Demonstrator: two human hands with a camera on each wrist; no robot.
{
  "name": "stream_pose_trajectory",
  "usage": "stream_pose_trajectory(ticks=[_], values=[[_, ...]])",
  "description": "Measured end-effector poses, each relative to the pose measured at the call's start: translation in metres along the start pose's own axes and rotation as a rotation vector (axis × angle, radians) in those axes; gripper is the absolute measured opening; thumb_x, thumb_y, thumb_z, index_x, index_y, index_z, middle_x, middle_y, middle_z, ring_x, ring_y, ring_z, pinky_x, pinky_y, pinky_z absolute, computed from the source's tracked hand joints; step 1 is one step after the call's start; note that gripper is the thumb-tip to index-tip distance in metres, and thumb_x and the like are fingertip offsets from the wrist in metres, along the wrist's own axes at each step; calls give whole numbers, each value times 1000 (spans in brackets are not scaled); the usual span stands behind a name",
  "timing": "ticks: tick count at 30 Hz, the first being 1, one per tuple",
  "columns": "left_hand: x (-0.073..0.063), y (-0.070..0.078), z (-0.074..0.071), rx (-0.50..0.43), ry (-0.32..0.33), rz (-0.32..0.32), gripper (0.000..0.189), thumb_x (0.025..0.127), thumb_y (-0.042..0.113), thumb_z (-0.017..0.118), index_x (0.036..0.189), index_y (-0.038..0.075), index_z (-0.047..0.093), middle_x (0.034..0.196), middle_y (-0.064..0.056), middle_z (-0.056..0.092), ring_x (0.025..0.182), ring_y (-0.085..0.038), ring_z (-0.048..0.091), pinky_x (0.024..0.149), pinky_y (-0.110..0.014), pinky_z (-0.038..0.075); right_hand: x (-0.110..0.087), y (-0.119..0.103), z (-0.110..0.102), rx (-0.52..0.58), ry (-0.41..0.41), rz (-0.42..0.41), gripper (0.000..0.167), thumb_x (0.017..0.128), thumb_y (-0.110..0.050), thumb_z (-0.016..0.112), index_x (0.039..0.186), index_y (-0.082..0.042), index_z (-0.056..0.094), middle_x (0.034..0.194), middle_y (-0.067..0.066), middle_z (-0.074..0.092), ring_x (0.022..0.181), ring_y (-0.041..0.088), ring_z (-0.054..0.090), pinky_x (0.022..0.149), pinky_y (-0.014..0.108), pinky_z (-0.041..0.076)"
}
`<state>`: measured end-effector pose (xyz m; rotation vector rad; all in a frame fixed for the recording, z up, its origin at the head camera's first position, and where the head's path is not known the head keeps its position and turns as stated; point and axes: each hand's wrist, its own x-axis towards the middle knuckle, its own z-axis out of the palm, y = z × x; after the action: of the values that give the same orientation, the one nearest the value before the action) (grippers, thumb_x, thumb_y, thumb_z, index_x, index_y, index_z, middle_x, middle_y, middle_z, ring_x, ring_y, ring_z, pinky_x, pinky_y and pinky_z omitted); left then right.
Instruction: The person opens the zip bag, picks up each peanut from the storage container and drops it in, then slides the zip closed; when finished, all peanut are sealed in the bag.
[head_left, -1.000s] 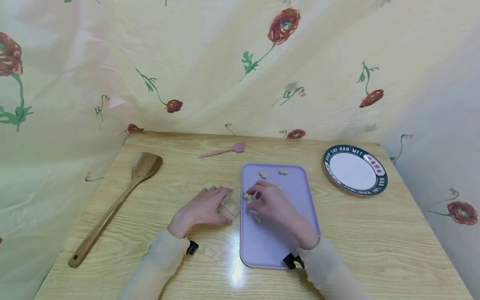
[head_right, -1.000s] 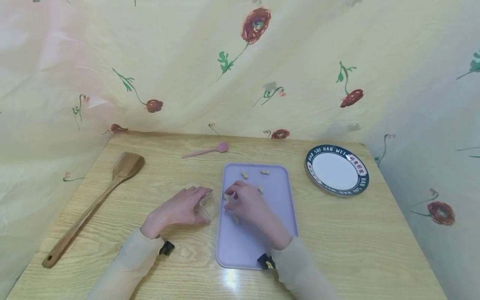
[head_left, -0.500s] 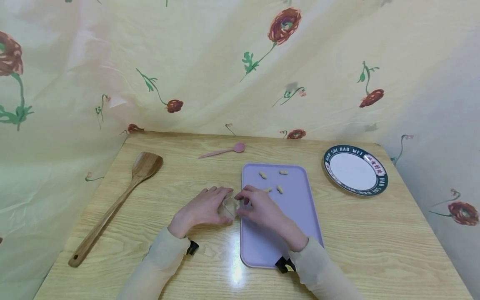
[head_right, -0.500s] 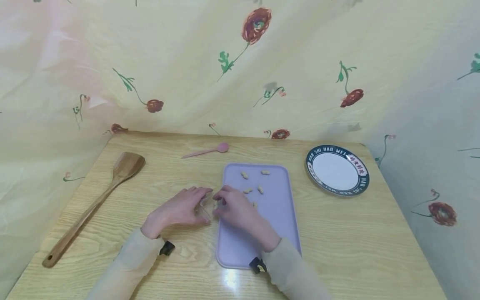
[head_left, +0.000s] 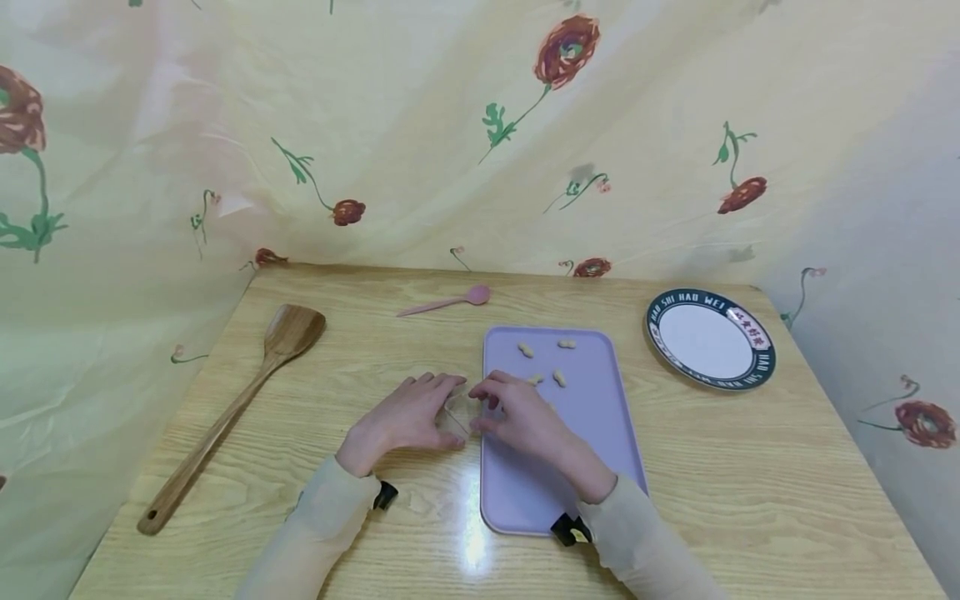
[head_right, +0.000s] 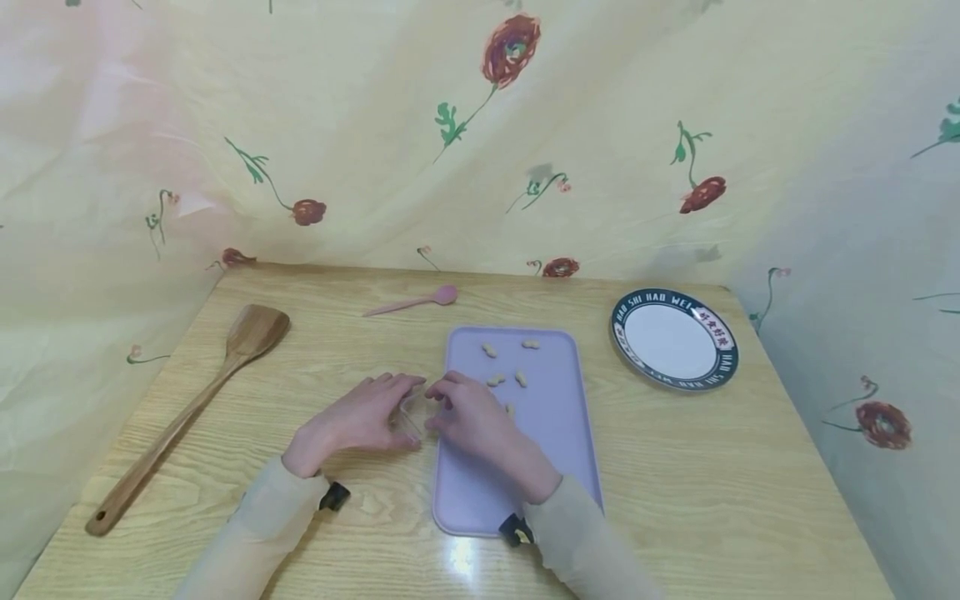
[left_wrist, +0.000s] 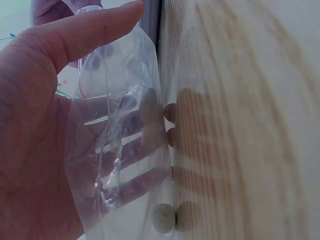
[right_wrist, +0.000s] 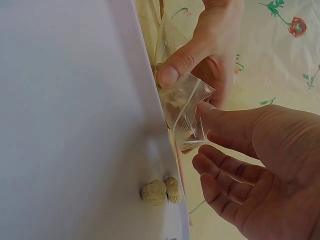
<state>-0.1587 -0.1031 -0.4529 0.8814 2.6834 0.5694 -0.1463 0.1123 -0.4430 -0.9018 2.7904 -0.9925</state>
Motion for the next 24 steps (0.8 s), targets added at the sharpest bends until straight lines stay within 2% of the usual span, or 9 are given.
stream_pose_trajectory(ticks=[10,16,20,24], values=[[2,-1,0,9,1,3,86,80,50,78,149,12,42,142,-8,52,130,-29,48,105,-55,37,-2,2,-6,-6,-13,-5,30,82,-10,82,109,-1,70,99,7,65,84,20,62,71,27,51],[2,-1,1,12,1,0,86,80,50,78,149,12,42,143,-8,52,130,-28,48,106,-54,37,-3,7,-13,25,-29,24,31,83,-9,81,111,-1,70,101,7,65,86,21,62,73,31,52],[1,-1,2,9,-2,-8,87,80,50,78,149,12,42,143,-8,52,130,-29,48,107,-54,36,-3,18,-24,32,-31,22,31,84,-8,80,112,0,70,104,9,67,88,23,63,75,35,54],[0,-1,1,-4,-2,-15,88,80,49,78,150,12,41,144,-9,51,132,-30,47,108,-55,35,-3,38,-44,35,-61,19,31,85,-7,78,113,0,69,106,11,67,90,24,62,75,35,53]])
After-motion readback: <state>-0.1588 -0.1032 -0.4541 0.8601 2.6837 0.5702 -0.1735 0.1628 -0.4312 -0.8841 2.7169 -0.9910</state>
